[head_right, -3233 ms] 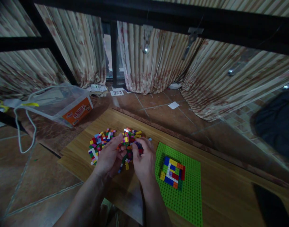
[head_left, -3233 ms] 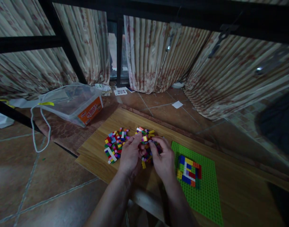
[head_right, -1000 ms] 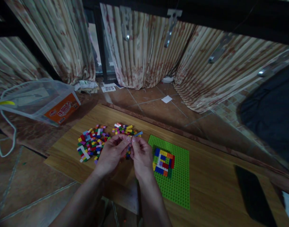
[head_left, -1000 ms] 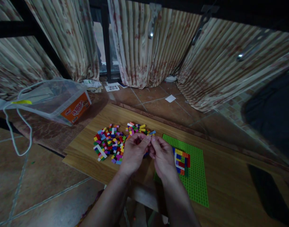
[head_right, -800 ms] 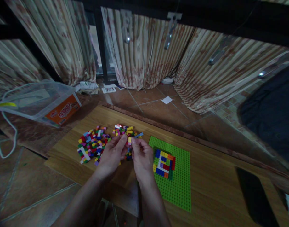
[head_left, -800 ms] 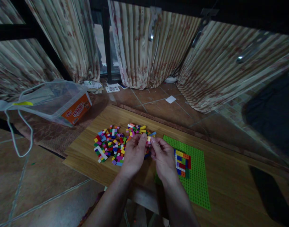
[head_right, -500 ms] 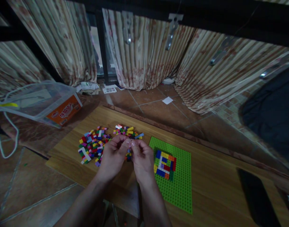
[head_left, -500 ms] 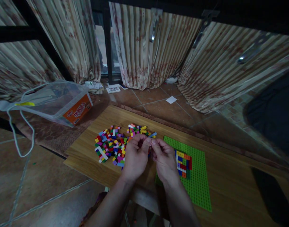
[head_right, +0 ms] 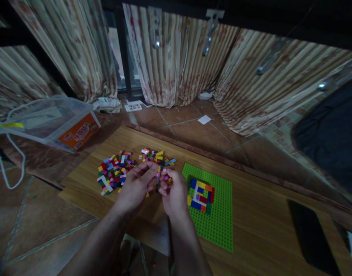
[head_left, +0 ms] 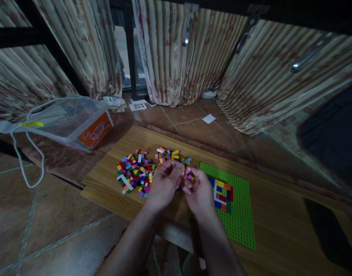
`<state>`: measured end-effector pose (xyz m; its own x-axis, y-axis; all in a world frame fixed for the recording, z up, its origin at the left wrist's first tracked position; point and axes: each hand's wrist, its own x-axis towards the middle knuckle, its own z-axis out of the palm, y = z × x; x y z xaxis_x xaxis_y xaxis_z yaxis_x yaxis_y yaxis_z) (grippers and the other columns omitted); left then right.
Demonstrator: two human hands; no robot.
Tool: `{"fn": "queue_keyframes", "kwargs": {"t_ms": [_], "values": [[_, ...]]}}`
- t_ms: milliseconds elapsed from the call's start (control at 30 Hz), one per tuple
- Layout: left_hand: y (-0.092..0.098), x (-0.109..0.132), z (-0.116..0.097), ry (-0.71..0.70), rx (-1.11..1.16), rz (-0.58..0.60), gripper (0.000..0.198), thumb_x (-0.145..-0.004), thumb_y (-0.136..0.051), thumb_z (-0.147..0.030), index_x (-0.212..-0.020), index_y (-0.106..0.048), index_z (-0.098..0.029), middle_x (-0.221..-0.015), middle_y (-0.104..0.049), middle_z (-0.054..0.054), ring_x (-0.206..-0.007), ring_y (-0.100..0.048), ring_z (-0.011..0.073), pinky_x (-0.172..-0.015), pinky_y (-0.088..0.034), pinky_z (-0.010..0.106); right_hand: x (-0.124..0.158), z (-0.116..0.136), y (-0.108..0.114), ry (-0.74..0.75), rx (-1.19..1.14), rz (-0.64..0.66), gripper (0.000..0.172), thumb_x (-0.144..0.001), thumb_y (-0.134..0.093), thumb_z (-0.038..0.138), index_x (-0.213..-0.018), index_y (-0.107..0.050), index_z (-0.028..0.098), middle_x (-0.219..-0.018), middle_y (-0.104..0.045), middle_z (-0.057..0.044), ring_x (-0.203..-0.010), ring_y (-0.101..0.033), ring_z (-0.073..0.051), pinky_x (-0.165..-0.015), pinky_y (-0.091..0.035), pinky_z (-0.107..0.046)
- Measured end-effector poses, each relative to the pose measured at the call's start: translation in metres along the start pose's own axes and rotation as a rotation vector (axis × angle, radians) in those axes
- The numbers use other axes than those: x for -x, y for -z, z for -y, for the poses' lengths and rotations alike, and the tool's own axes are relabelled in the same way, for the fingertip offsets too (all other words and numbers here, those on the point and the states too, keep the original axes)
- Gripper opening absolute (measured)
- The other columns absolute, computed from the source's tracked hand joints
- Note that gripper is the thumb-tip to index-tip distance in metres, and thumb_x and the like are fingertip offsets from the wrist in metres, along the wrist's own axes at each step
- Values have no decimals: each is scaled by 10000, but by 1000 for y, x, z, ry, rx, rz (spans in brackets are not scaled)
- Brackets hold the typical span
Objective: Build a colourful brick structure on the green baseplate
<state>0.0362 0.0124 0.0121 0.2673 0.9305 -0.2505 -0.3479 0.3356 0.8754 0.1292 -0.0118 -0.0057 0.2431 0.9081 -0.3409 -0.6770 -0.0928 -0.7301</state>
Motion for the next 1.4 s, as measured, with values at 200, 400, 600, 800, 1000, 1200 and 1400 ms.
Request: {"fn": "queue_keyframes", "kwargs": {"t_ms": [200,400,600,800,1000,1200,1400], "values": [[-4,3,0,-25,-49,20,282,-695,-744,-405,-725,-593,-168,-525,-565,-37,-421,-500,88,-415,-396,191,-4,-7,4,40,31,-3,138,-659,-638,296,-656,-564,180,-561,-481,72,-413,-310,-36,-349,-179,-168],[-4,0,6,-62,-117,36,203,-713,-723,-343,-694,-615,-172,-510,-594,-19,-410,-543,118,-431,-449,227,-3,-7,2,96,124,-12,177,-692,-622,357,-776,-615,201,-571,-520,74,-386,-345,-46,-342,-183,-184],[-3,0,13,-92,-216,21,231,-783,-660,-394,-707,-643,-176,-500,-575,-23,-380,-529,123,-397,-446,239,0,-8,-3,9,165,-84,401,-764,-621,593,-752,-613,193,-511,-475,70,-399,-344,-58,-356,-200,-199],[1,-4,19,-96,-254,-44,306,-849,-569,-451,-865,-690,-170,-493,-536,-35,-375,-493,110,-385,-403,222,1,-8,-3,-33,105,-88,366,-758,-668,546,-713,-628,186,-515,-516,53,-432,-406,-69,-378,-242,-199],[2,-7,17,-69,-188,-60,223,-828,-590,-371,-869,-682,-172,-507,-517,-44,-394,-462,100,-384,-390,210,2,-8,-2,24,81,-35,227,-742,-691,396,-758,-713,171,-610,-618,5,-506,-482,-98,-439,-358,-220],[6,-10,9,-48,-33,-211,185,-770,-626,-308,-847,-684,-150,-675,-624,1,-552,-563,105,-488,-438,196,3,-1,1,41,84,60,206,-745,-657,268,-918,-740,192,-883,-728,-44,-705,-630,-146,-622,-515,-278],[10,-12,5,40,207,-259,234,-727,-634,-295,-879,-700,-130,-820,-663,39,-668,-583,101,-601,-451,205,2,0,4,31,63,38,234,-705,-735,212,-939,-732,199,-880,-742,-43,-808,-681,-171,-842,-543,-372]]}}
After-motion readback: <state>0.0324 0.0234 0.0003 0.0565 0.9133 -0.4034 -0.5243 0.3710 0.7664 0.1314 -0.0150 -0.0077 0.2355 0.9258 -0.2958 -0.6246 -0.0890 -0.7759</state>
